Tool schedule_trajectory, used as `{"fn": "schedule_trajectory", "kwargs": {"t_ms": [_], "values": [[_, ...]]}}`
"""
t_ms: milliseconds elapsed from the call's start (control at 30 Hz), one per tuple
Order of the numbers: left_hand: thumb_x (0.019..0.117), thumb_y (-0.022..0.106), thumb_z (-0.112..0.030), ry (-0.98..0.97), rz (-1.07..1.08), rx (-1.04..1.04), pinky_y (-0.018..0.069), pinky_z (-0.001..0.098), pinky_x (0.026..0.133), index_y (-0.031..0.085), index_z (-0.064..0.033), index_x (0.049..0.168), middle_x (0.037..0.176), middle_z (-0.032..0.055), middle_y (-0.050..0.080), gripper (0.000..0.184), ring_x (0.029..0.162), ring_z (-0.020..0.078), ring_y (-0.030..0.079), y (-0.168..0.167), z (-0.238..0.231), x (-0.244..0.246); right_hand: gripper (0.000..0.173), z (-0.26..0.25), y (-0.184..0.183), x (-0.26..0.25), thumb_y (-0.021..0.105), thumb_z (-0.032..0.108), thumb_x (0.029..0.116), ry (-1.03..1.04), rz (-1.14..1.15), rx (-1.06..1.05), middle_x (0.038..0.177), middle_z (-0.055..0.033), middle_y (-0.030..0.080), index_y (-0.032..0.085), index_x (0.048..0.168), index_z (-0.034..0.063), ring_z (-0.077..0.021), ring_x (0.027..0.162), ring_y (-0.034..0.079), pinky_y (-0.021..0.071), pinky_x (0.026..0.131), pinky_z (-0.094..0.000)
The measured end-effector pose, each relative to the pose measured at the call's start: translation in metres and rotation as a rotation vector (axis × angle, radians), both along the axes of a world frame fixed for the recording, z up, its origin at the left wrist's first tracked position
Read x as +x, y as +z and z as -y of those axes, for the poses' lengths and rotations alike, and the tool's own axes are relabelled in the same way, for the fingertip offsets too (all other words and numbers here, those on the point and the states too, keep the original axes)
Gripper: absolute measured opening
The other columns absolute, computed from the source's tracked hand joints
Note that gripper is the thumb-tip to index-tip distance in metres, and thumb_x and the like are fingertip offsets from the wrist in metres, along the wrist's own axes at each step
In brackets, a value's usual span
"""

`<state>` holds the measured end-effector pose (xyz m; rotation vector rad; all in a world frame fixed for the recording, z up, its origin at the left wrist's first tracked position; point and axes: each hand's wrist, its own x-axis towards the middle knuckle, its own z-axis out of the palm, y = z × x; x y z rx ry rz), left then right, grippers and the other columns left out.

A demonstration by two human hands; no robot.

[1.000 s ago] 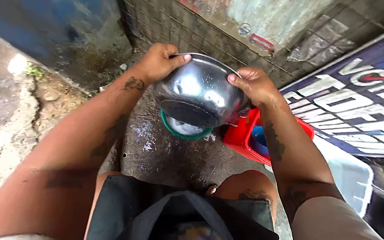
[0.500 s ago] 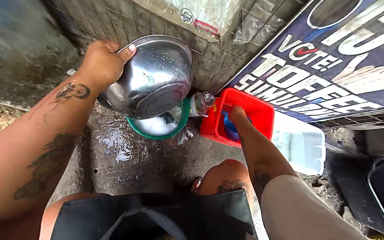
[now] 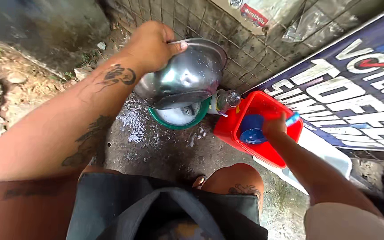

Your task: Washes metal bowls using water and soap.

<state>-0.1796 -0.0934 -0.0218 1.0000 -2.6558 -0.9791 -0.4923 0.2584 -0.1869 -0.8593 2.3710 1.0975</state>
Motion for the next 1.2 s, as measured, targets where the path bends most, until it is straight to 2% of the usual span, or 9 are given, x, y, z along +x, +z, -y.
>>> {"fn": "schedule_trajectory", "kwargs": {"t_ms": [67, 200, 300, 400, 567, 733, 967, 1100, 1200], "values": [[0.1046, 0.057, -0.042, -0.039, 0.015, -0.011, 0.0477, 0.0579, 0.079, 0.067, -0.0052, 0.092, 0.090, 0.0142, 0.064, 0.040, 0.088, 0.0310, 0.062, -0.002, -0.005, -0.007, 0.036, -0.010, -0.004, 0.015, 0.048, 0.015, 0.1034, -0.242, -0.053, -0.038, 0.134, -0.0323, 0.060, 0.062, 0.126, -0.0092, -0.0503, 0.129, 0.056, 0.0425, 0.104, -0.0698], [0.1028, 0.060, -0.044, -0.070, 0.075, -0.014, 0.0504, 0.0592, 0.083, 0.071, -0.0061, 0.102, 0.097, 0.0159, 0.068, 0.040, 0.095, 0.0339, 0.066, 0.000, -0.008, -0.023, 0.053, 0.005, -0.022, 0.027, 0.057, 0.032, 0.1052, -0.558, 0.255, -0.361, 0.140, -0.0278, 0.057, 0.053, 0.141, -0.0068, -0.0373, 0.127, 0.058, 0.0455, 0.107, -0.0543], [0.0941, 0.071, -0.047, -0.080, 0.153, 0.003, 0.0508, 0.0599, 0.084, 0.071, -0.0061, 0.101, 0.100, 0.0163, 0.068, 0.041, 0.099, 0.0346, 0.065, 0.007, -0.006, -0.036, 0.042, -0.005, -0.005, 0.029, 0.051, 0.039, 0.1083, -0.882, 0.364, -0.779, 0.083, -0.0078, 0.056, 0.059, 0.121, 0.0001, -0.0149, 0.063, 0.052, 0.0484, 0.059, -0.0330], [0.0858, 0.079, -0.046, -0.088, 0.230, -0.027, 0.0515, 0.0591, 0.081, 0.069, -0.0068, 0.099, 0.100, 0.0160, 0.067, 0.043, 0.099, 0.0346, 0.065, 0.010, -0.006, -0.053, 0.036, -0.021, 0.053, 0.043, 0.049, 0.040, 0.1091, -1.136, 0.451, -1.093, 0.059, 0.0035, 0.045, 0.056, 0.097, 0.0070, -0.0068, 0.042, 0.043, 0.0427, 0.041, -0.0242], [0.0869, 0.077, -0.048, -0.115, 0.320, -0.079, 0.0524, 0.0609, 0.082, 0.068, -0.0054, 0.108, 0.105, 0.0191, 0.068, 0.048, 0.104, 0.0380, 0.066, 0.010, -0.013, -0.080, 0.024, -0.022, 0.151, 0.071, 0.044, 0.022, 0.1112, -1.002, 0.766, -1.456, 0.062, 0.0020, 0.057, 0.056, 0.096, 0.0084, -0.0075, 0.047, 0.056, 0.0534, 0.045, -0.0233], [0.0991, 0.064, -0.047, -0.151, 0.307, -0.086, 0.0529, 0.0627, 0.090, 0.070, -0.0007, 0.111, 0.117, 0.0223, 0.067, 0.048, 0.114, 0.0401, 0.065, 0.010, -0.033, -0.105, 0.019, 0.034, 0.209, 0.106, 0.040, 0.010, 0.1094, -0.750, 0.998, -1.500, 0.070, -0.0004, 0.062, 0.057, 0.100, 0.0053, -0.0068, 0.052, 0.059, 0.0547, 0.048, -0.0204], [0.1059, 0.054, -0.029, -0.333, 0.194, -0.032, 0.0471, 0.0608, 0.103, 0.068, -0.0071, 0.128, 0.128, 0.0201, 0.066, 0.034, 0.123, 0.0380, 0.062, 0.011, -0.024, -0.099, 0.016, 0.111, 0.211, 0.119, 0.043, 0.010, 0.1095, -0.835, 0.999, -1.499, 0.072, -0.0032, 0.061, 0.054, 0.099, 0.0047, -0.0083, 0.052, 0.058, 0.0535, 0.049, -0.0208], [0.1092, 0.050, -0.032, -0.270, 0.137, 0.104, 0.0471, 0.0542, 0.095, 0.068, 0.0024, 0.114, 0.111, 0.0217, 0.066, 0.039, 0.104, 0.0332, 0.063, -0.010, 0.021, -0.075, 0.016, 0.112, 0.202, 0.102, 0.044, 0.012, 0.1098, -0.905, 1.016, -1.499, 0.072, -0.0030, 0.059, 0.055, 0.099, 0.0059, -0.0089, 0.053, 0.058, 0.0540, 0.049, -0.0214], [0.1098, 0.047, -0.037, -0.137, 0.082, 0.192, 0.0468, 0.0513, 0.092, 0.068, -0.0017, 0.115, 0.108, 0.0175, 0.066, 0.042, 0.100, 0.0281, 0.061, -0.022, 0.050, -0.054, 0.015, 0.107, 0.197, 0.099, 0.045, 0.011, 0.1093, -0.916, 0.949, -1.454, 0.071, -0.0034, 0.060, 0.054, 0.099, 0.0053, -0.0093, 0.052, 0.058, 0.0532, 0.048, -0.0214]]}}
